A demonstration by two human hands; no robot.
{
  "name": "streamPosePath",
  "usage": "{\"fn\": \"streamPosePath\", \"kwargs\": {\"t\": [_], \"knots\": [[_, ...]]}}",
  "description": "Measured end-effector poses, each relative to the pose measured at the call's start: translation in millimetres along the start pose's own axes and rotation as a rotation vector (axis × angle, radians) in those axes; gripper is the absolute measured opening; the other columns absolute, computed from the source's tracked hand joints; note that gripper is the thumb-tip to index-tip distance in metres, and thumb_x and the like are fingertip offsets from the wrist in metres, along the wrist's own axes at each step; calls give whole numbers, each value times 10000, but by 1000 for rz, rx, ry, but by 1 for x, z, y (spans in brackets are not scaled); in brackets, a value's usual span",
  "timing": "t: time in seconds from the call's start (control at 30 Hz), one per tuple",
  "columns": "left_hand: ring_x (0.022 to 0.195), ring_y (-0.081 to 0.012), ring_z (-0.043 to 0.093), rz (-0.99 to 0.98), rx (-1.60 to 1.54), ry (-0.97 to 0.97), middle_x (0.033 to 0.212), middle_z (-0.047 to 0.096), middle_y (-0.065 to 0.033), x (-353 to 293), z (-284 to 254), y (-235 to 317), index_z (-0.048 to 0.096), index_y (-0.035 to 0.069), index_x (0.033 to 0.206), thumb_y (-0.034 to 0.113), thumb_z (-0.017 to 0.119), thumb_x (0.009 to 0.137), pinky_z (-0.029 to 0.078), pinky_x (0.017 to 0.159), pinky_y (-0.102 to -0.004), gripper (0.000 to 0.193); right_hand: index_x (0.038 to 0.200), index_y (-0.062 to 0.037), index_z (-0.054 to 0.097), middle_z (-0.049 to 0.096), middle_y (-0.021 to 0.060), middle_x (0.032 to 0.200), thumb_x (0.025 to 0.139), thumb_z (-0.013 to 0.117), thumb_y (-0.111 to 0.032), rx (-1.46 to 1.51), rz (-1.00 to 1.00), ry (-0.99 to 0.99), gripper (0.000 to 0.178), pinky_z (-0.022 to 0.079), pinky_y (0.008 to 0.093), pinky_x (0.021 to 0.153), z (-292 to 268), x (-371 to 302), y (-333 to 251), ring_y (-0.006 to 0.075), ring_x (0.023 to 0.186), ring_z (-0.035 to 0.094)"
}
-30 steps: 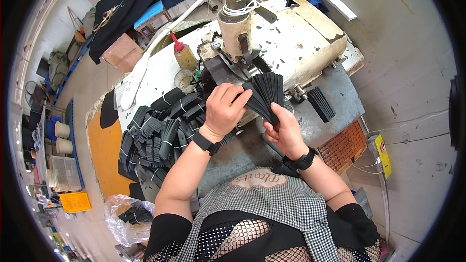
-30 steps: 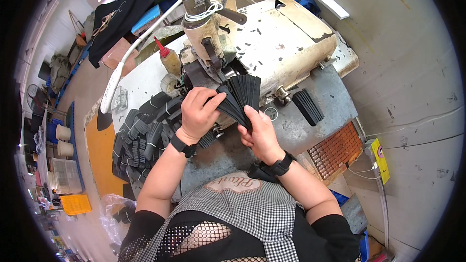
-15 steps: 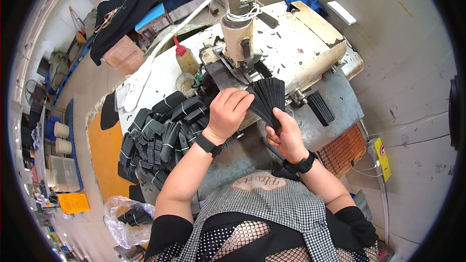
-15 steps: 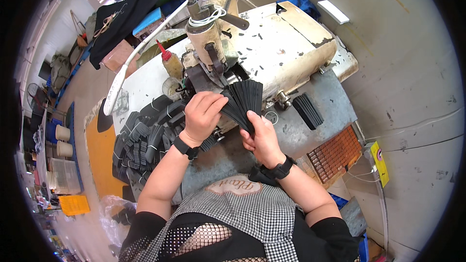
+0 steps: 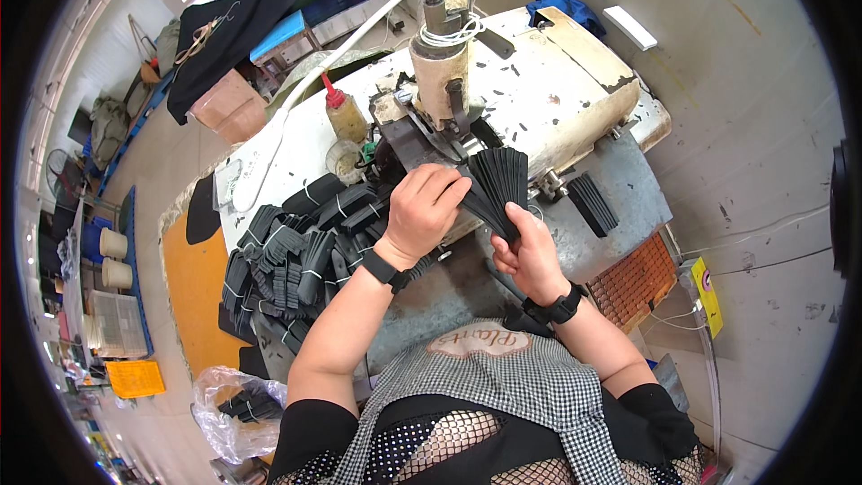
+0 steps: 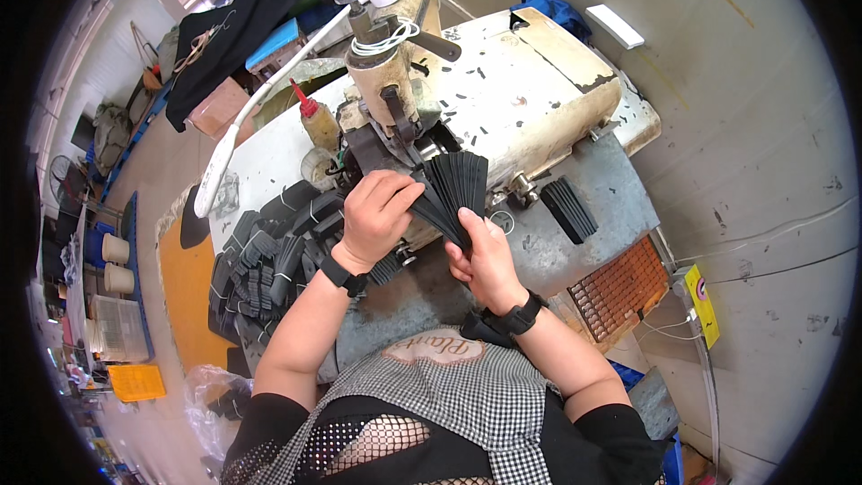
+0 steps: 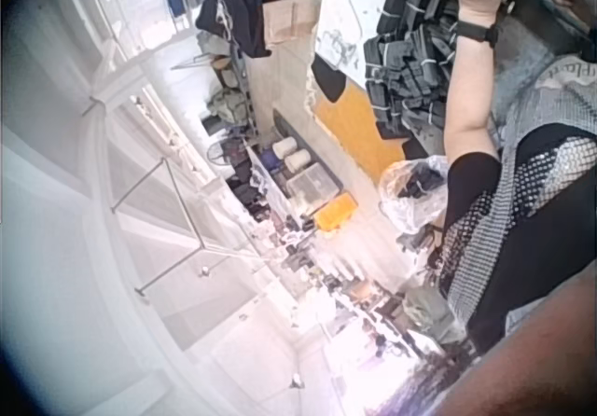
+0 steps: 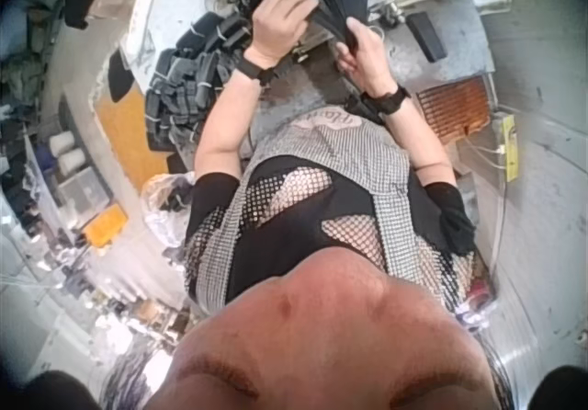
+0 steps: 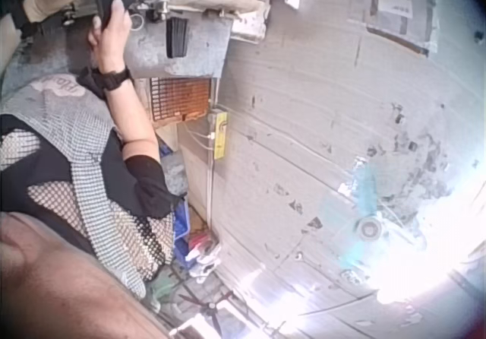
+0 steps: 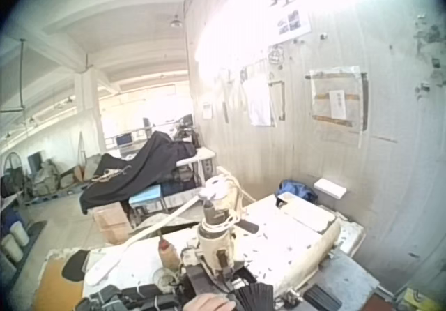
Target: The recorder is organizing, stacking, and bundling small black shoe components at an industrial workstation.
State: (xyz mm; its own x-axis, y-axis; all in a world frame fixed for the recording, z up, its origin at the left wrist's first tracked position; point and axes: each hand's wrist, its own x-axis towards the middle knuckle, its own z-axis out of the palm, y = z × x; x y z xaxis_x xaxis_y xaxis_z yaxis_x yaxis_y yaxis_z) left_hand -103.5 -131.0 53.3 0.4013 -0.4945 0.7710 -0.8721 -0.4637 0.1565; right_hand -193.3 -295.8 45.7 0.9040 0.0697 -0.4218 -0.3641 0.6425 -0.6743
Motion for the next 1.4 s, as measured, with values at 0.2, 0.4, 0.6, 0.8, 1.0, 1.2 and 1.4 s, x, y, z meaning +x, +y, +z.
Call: {"fn": "streamPosePath", "kwargs": {"t": [0.2, 0.4, 0.6, 0.8, 1.0, 1.2, 1.4], "knots": [[787, -271, 599, -10, 40, -6, 884, 610, -84, 6, 1, 1, 648, 36, 912, -29, 653, 554, 505, 695, -363, 364, 918, -74, 504, 454, 24, 553, 964, 462, -341, 5, -11, 14, 274, 246, 225, 363, 1, 1, 0, 76, 377, 269], [796, -284, 601, 14, -75, 28, 891, 609, -86, -3, -1, -1, 636, 40, 973, -27, 679, 581, 512, 679, -362, 400, 924, -76, 505, 452, 23, 554, 964, 462, -343, 2, -8, 0, 273, 244, 225, 363, -1, 0, 1, 77, 377, 267], [824, -279, 611, 68, 38, 29, 895, 627, -87, -2, -5, 0, 640, 35, 947, -44, 670, 579, 521, 683, -354, 377, 933, -77, 503, 451, 23, 553, 964, 464, -342, 5, -11, 9, 270, 240, 225, 364, 1, 0, 0, 77, 378, 266], [795, -277, 607, 40, -12, 20, 877, 626, -84, -6, -4, -1, 650, 24, 901, -41, 671, 584, 516, 675, -352, 324, 937, -77, 504, 450, 22, 553, 962, 471, -342, 9, -9, 9, 268, 242, 223, 364, -1, -1, 1, 76, 379, 268], [788, -274, 607, 53, 5, 17, 870, 619, -82, -7, -4, -1, 651, 31, 913, -38, 670, 585, 514, 672, -353, 335, 943, -79, 505, 452, 22, 556, 958, 476, -349, 0, -7, 10, 272, 249, 221, 363, -2, 0, 1, 75, 380, 270], [800, -271, 602, 34, 14, 13, 871, 617, -80, -7, -4, 1, 654, 41, 919, -38, 670, 580, 509, 685, -360, 348, 946, -81, 504, 453, 21, 560, 957, 475, -351, -8, -4, 13, 273, 252, 221, 366, -2, -1, 1, 76, 385, 273], [807, -269, 599, 17, 11, 16, 877, 617, -77, -7, -3, 2, 653, 46, 925, -41, 666, 574, 506, 686, -359, 362, 940, -85, 500, 453, 20, 560, 957, 472, -348, -13, 1, 21, 266, 252, 223, 371, -2, 0, 2, 77, 386, 274]]}}
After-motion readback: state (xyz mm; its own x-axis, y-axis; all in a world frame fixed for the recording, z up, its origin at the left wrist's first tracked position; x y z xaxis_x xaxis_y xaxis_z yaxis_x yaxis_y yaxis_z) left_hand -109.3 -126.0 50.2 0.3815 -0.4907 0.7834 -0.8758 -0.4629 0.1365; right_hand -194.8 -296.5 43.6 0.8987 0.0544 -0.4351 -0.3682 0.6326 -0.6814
